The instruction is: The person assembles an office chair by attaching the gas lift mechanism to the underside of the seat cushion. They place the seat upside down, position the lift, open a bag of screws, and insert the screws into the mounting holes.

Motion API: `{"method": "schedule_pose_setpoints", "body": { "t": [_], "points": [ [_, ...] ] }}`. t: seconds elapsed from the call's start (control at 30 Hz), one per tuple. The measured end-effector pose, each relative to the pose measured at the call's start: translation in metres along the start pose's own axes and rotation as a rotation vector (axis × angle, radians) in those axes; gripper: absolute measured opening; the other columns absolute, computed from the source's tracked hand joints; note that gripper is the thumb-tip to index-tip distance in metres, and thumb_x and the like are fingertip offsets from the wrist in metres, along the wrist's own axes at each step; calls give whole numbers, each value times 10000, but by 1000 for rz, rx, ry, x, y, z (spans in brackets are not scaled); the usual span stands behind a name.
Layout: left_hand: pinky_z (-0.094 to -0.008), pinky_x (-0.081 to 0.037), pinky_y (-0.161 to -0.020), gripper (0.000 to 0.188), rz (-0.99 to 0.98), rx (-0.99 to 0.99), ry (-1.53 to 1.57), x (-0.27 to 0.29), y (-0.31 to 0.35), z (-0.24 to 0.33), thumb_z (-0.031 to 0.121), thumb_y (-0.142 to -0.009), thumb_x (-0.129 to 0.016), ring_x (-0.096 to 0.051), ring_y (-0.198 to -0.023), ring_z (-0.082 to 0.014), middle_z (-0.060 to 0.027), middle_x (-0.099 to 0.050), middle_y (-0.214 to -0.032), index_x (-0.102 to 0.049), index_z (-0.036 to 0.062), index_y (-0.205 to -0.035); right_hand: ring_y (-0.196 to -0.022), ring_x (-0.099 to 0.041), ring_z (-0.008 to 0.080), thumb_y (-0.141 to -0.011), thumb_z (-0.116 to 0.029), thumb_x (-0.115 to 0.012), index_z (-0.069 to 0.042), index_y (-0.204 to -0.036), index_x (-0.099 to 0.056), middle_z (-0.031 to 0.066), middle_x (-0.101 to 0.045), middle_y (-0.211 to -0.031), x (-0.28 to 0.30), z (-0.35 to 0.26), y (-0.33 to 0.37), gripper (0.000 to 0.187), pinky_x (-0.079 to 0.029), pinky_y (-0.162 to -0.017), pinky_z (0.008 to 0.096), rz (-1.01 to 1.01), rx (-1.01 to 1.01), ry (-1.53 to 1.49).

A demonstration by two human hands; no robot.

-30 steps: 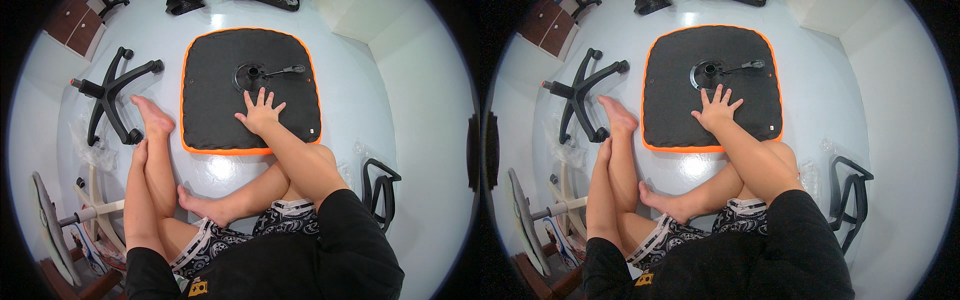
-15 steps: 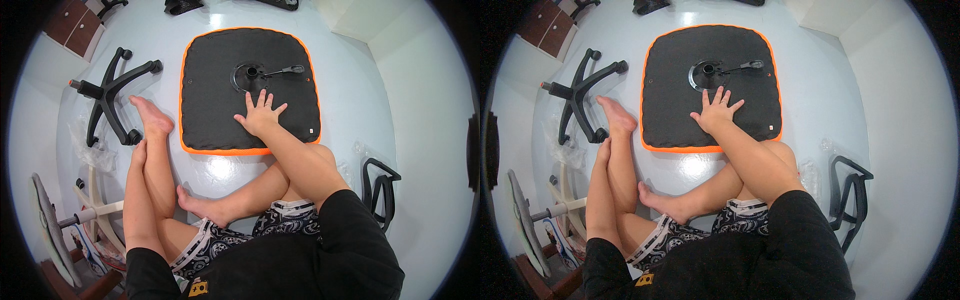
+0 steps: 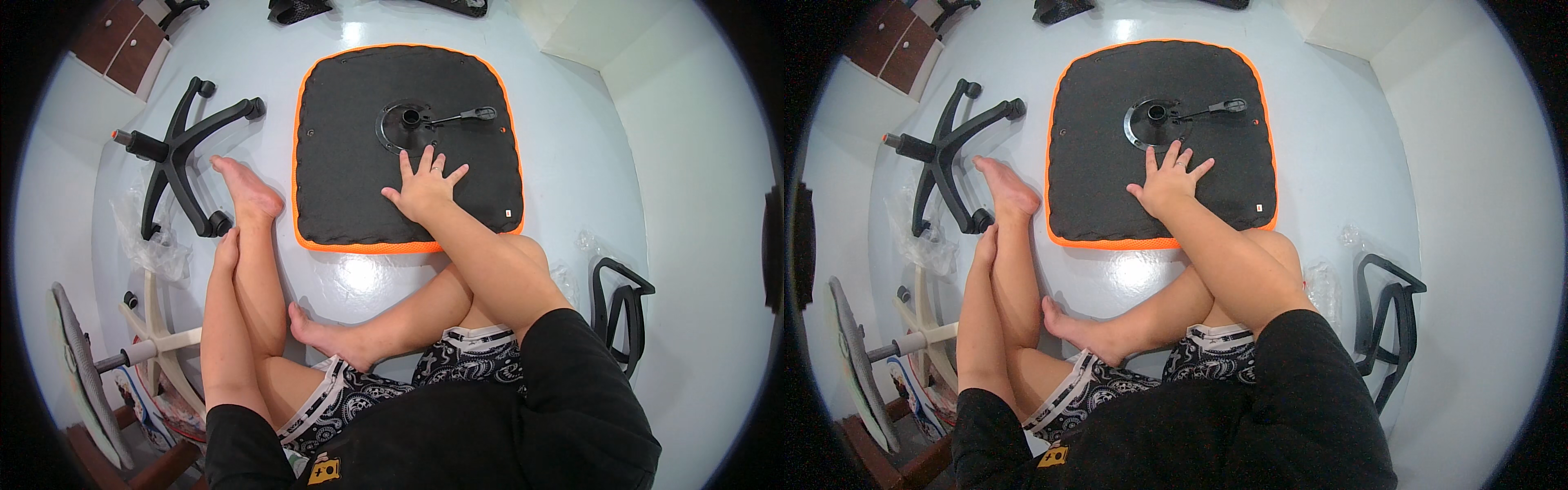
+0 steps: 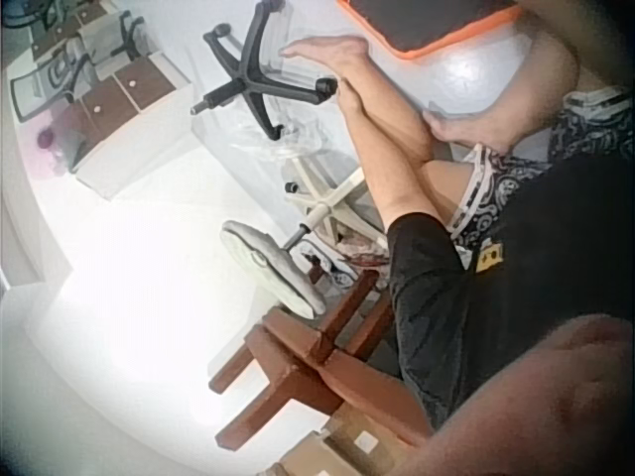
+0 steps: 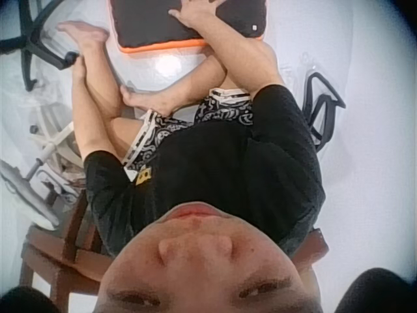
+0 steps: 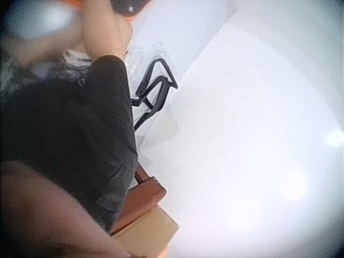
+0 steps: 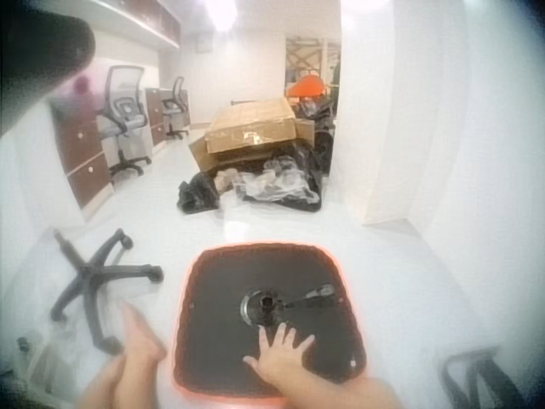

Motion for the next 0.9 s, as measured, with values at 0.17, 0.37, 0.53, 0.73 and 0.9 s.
{"method": "schedule_pose_setpoints", "body": {
  "t": [0.17, 0.37, 0.53, 0.73, 0.9],
  "points": [
    [-291, -446, -868, 493, -6, -12, 3, -7, 4, 5, 365, -928, -503, -595, -965, -177, -112, -660, -1065, -622, -57, -1153, -1420, -209, 409, -913, -626, -430, -208, -1529, -204, 229, -159, -1554, 1, 4, 0, 778, -90, -1035, 758, 43, -3, 28],
    [-293, -450, -863, 486, -24, -8, 15, -15, 5, 7, 363, -926, -503, -598, -958, -176, -114, -663, -1056, -630, -53, -1142, -1410, -226, 414, -918, -619, -429, -214, -1528, -203, 218, -180, -1548, 0, 6, 0, 766, -101, -1030, 764, 39, -1, 28],
    [-304, -442, -896, 519, 23, -44, -95, 2, -2, 4, 375, -923, -495, -597, -1004, -197, -141, -657, -1104, -620, -65, -1168, -1406, -229, 421, -924, -608, -430, -216, -1527, -203, 214, -188, -1545, 3, 1, -1, 754, -110, -1024, 770, 53, 12, 12],
    [-308, -437, -914, 533, -15, -23, -10, 2, -12, -9, 377, -926, -490, -593, -1026, -204, -152, -648, -1132, -611, -74, -1183, -1403, -223, 434, -920, -606, -440, -230, -1524, -213, 217, -191, -1540, 2, 1, -1, 747, -107, -1022, 772, 57, 22, -14],
    [-297, -442, -898, 517, -46, -3, 1, -14, -4, -3, 370, -937, -487, -593, -1004, -186, -132, -651, -1111, -608, -69, -1183, -1404, -217, 439, -920, -607, -439, -235, -1524, -217, 218, -187, -1540, 0, 6, 0, 744, -100, -1022, 773, 50, 11, -16]
  ]
}}
Point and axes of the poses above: each hand's wrist, its own y-axis away from the middle knuckle, its own x-axis out of the back of the hand, z = x × y, the point moved 10 cm from there along -y, towards the middle knuckle
